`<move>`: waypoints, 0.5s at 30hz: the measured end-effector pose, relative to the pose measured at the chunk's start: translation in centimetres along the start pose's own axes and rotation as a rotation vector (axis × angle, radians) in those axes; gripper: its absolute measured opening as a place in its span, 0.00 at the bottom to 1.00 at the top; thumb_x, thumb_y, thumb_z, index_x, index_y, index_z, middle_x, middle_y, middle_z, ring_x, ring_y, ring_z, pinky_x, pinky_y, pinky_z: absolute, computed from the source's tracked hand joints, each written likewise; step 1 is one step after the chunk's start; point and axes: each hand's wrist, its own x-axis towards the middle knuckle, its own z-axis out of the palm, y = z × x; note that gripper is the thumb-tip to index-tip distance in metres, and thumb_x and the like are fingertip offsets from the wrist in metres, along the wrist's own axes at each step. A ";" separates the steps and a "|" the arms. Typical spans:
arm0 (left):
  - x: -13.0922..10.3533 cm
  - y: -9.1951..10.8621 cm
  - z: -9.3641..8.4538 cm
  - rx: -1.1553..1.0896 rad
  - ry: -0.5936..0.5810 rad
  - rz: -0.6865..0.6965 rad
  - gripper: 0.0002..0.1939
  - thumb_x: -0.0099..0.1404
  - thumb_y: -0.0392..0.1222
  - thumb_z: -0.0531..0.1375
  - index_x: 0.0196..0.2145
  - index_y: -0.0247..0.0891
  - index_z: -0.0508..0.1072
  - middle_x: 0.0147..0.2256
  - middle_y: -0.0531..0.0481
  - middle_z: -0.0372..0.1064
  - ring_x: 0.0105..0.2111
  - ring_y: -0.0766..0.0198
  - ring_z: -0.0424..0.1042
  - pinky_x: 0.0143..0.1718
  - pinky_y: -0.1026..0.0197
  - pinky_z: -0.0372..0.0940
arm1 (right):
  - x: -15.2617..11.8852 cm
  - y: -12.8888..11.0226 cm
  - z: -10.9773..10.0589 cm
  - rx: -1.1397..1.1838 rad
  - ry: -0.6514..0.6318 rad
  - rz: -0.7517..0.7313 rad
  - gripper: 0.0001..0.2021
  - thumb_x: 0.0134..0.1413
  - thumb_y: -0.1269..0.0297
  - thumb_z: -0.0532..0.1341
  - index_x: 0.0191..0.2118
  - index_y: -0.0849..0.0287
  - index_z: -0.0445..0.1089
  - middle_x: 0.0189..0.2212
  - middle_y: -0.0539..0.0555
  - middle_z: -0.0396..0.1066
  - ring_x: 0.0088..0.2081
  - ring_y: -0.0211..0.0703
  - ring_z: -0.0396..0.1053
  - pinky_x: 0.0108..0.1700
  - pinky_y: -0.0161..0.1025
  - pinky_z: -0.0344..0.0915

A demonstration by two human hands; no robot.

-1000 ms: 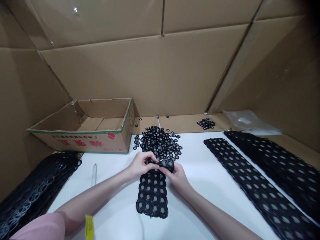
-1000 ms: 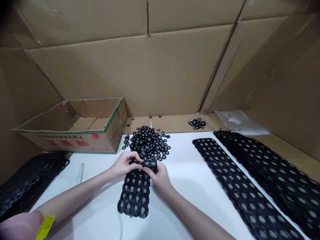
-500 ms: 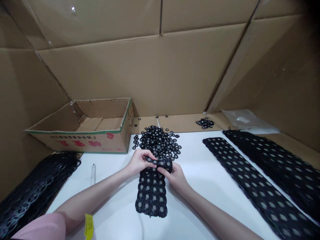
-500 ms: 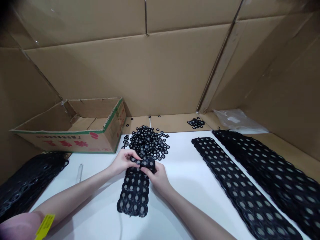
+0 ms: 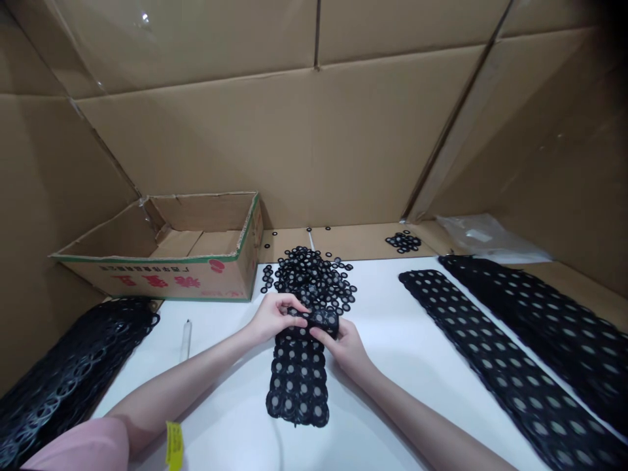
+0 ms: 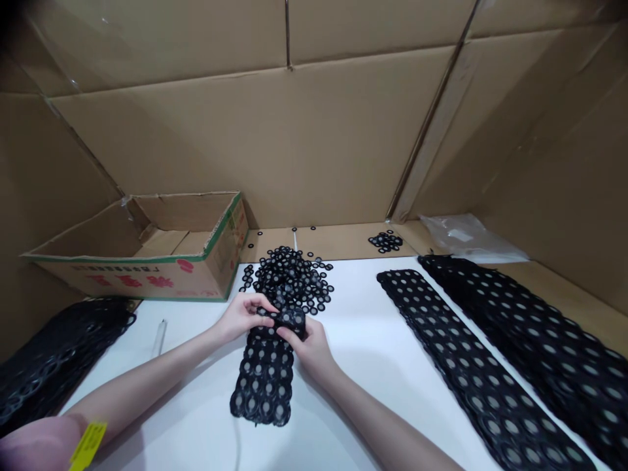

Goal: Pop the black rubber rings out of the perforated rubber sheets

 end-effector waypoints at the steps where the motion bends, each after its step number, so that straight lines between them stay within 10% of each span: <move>1: -0.1 -0.1 0.1 -0.004 0.017 0.003 0.10 0.43 0.34 0.70 0.27 0.33 0.78 0.28 0.49 0.76 0.29 0.64 0.71 0.31 0.65 0.62 | 0.0 0.0 0.0 -0.003 -0.001 0.001 0.13 0.45 0.56 0.66 0.30 0.62 0.73 0.30 0.56 0.76 0.32 0.47 0.70 0.36 0.41 0.65; 10: -0.3 -0.7 0.4 0.056 0.040 0.013 0.06 0.46 0.34 0.70 0.25 0.33 0.78 0.27 0.48 0.76 0.28 0.63 0.71 0.32 0.64 0.62 | -0.1 -0.4 0.1 -0.011 0.004 -0.002 0.12 0.44 0.56 0.66 0.30 0.61 0.73 0.29 0.56 0.76 0.32 0.47 0.70 0.36 0.41 0.66; 15: -0.4 1.0 -0.6 0.350 -0.112 0.300 0.05 0.56 0.40 0.66 0.31 0.36 0.80 0.34 0.46 0.74 0.36 0.61 0.71 0.39 0.61 0.63 | -0.1 -0.4 0.2 -0.035 0.023 0.001 0.13 0.44 0.55 0.66 0.27 0.62 0.71 0.26 0.55 0.75 0.29 0.45 0.68 0.33 0.40 0.65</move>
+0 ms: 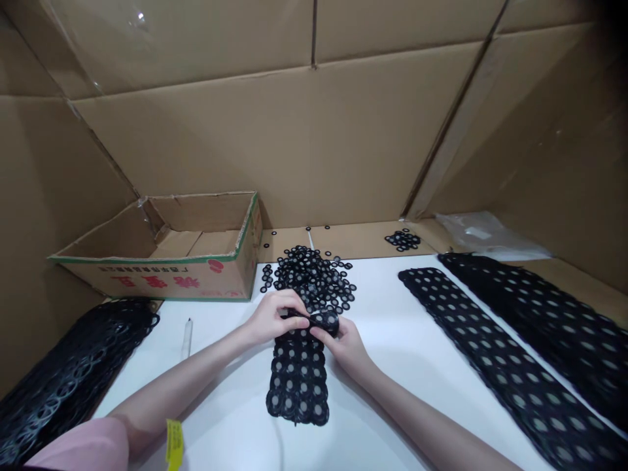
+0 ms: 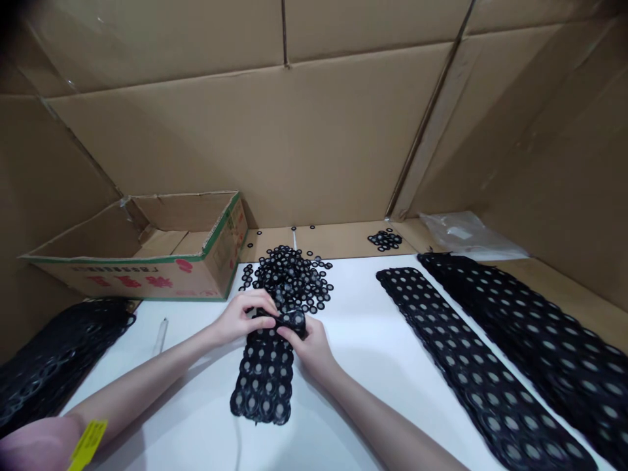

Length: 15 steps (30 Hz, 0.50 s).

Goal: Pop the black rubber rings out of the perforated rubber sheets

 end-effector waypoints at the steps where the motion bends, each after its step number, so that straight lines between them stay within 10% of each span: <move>1: 0.1 0.4 -0.4 0.052 -0.012 0.069 0.06 0.57 0.41 0.66 0.32 0.36 0.80 0.36 0.46 0.72 0.37 0.61 0.70 0.41 0.61 0.63 | 0.0 0.0 0.0 -0.004 -0.003 -0.001 0.13 0.44 0.55 0.66 0.27 0.62 0.71 0.26 0.55 0.75 0.29 0.45 0.68 0.33 0.40 0.65; 7: 0.5 1.5 -1.2 0.213 -0.027 0.148 0.07 0.59 0.40 0.64 0.35 0.37 0.80 0.31 0.47 0.72 0.34 0.62 0.69 0.38 0.62 0.62 | -0.1 0.0 0.0 -0.028 -0.023 -0.014 0.13 0.46 0.55 0.64 0.27 0.62 0.71 0.26 0.54 0.74 0.28 0.44 0.67 0.32 0.38 0.64; 15: 1.9 0.6 -0.8 -0.083 0.099 -0.136 0.08 0.53 0.41 0.66 0.22 0.33 0.77 0.23 0.49 0.73 0.25 0.65 0.69 0.30 0.64 0.61 | 0.0 0.0 0.4 -0.067 -0.009 -0.041 0.14 0.46 0.54 0.63 0.24 0.61 0.69 0.23 0.54 0.73 0.26 0.43 0.66 0.29 0.38 0.64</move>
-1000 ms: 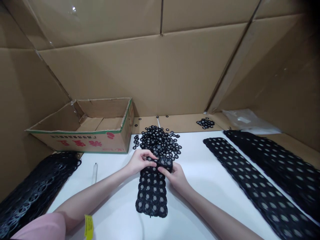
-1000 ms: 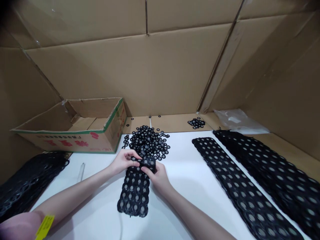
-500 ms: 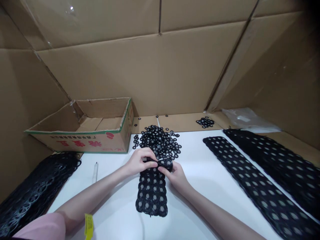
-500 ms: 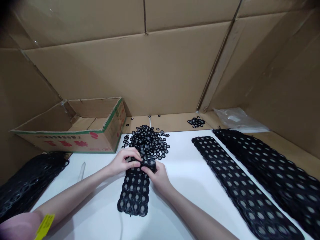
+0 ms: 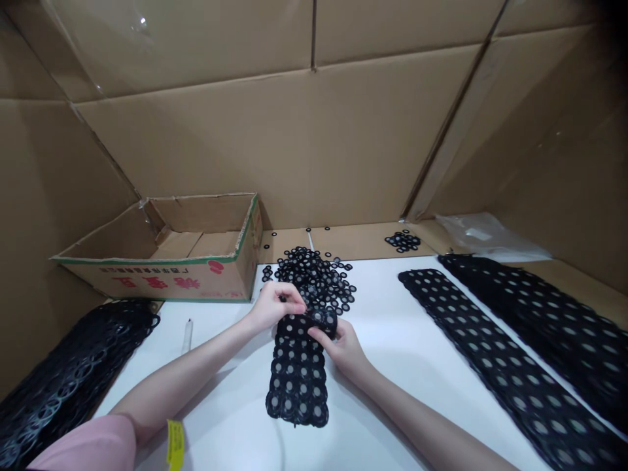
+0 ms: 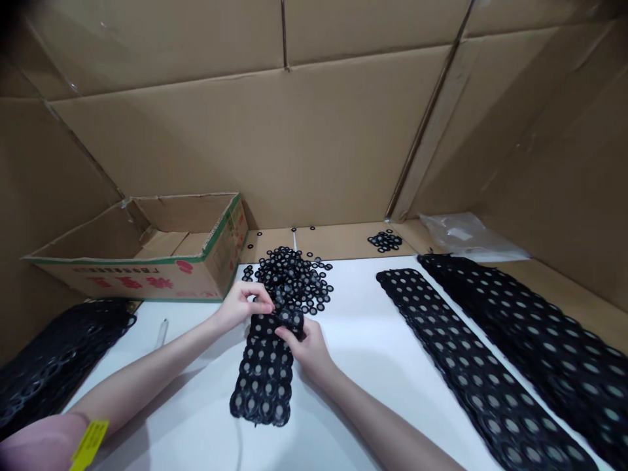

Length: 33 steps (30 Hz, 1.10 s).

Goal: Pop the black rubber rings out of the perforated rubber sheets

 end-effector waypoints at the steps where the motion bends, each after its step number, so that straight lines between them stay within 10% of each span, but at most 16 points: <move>1: 0.3 0.1 -0.2 -0.023 0.003 -0.012 0.09 0.52 0.42 0.67 0.22 0.33 0.76 0.22 0.50 0.72 0.25 0.66 0.68 0.30 0.64 0.61 | 0.0 0.0 0.0 0.003 -0.002 0.003 0.14 0.46 0.54 0.63 0.25 0.61 0.69 0.23 0.54 0.73 0.26 0.43 0.67 0.30 0.38 0.65; 16: -0.8 0.9 -0.3 0.448 -0.195 0.325 0.07 0.63 0.40 0.61 0.36 0.37 0.77 0.34 0.47 0.74 0.35 0.62 0.71 0.38 0.63 0.62 | 0.1 0.3 -0.3 0.074 0.039 0.033 0.14 0.44 0.54 0.65 0.27 0.62 0.70 0.26 0.55 0.75 0.29 0.46 0.68 0.33 0.40 0.66; 33: -0.7 -0.2 2.1 0.406 -0.101 0.075 0.10 0.61 0.34 0.56 0.22 0.35 0.69 0.25 0.52 0.68 0.27 0.65 0.65 0.31 0.65 0.54 | -0.2 0.4 -0.1 -0.225 -0.001 -0.224 0.11 0.53 0.59 0.60 0.24 0.58 0.67 0.23 0.53 0.72 0.25 0.42 0.65 0.28 0.38 0.62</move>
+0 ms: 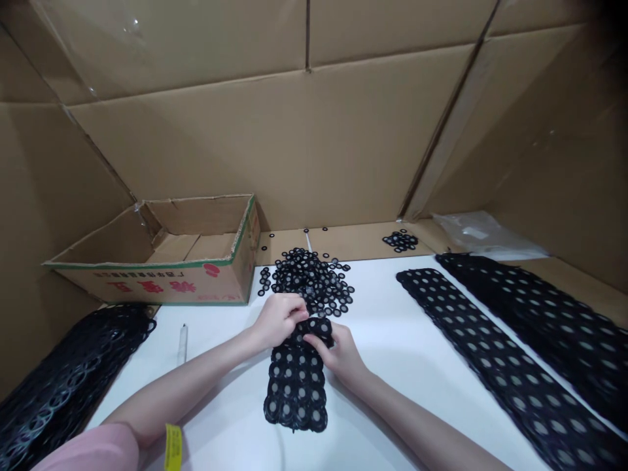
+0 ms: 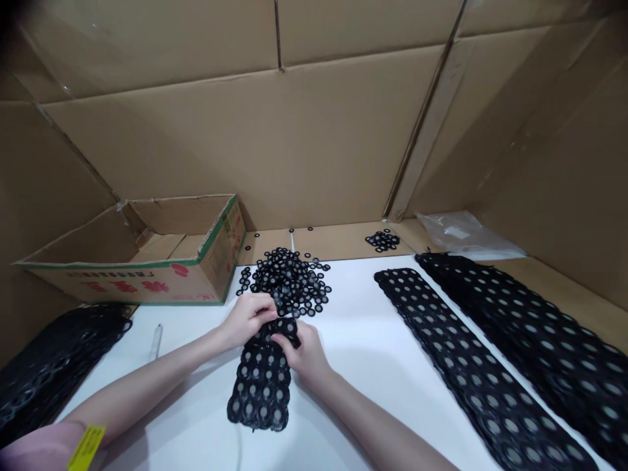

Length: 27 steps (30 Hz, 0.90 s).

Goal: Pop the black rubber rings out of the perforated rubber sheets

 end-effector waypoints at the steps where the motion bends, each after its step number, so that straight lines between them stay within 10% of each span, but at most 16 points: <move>1: 0.1 -0.1 0.0 -0.045 0.022 -0.016 0.10 0.60 0.34 0.57 0.21 0.35 0.69 0.24 0.52 0.67 0.27 0.66 0.64 0.31 0.65 0.55 | 0.0 -0.1 0.0 -0.009 -0.013 -0.022 0.10 0.54 0.60 0.60 0.25 0.58 0.68 0.24 0.54 0.73 0.26 0.43 0.67 0.30 0.39 0.63; 14: 2.7 -0.6 0.6 -0.685 0.318 -0.235 0.07 0.48 0.40 0.62 0.18 0.33 0.72 0.20 0.51 0.68 0.23 0.66 0.63 0.28 0.64 0.57 | 0.2 0.0 0.2 -0.021 0.072 0.026 0.14 0.56 0.56 0.59 0.24 0.58 0.66 0.23 0.53 0.70 0.24 0.41 0.63 0.27 0.37 0.60; 21: 6.0 -2.8 -1.2 -0.708 0.513 -0.210 0.13 0.55 0.49 0.60 0.27 0.34 0.71 0.20 0.54 0.64 0.18 0.71 0.58 0.21 0.67 0.52 | -0.2 -0.7 0.0 -0.106 -0.030 -0.110 0.09 0.56 0.63 0.58 0.25 0.57 0.67 0.23 0.53 0.69 0.28 0.44 0.65 0.33 0.39 0.61; 27: 6.3 -3.6 -2.5 -0.429 0.404 -0.048 0.11 0.58 0.44 0.62 0.36 0.35 0.77 0.34 0.47 0.74 0.32 0.63 0.70 0.35 0.63 0.63 | 0.1 -0.2 -0.1 0.112 0.049 0.132 0.12 0.54 0.55 0.60 0.28 0.59 0.68 0.25 0.53 0.71 0.28 0.43 0.67 0.31 0.37 0.63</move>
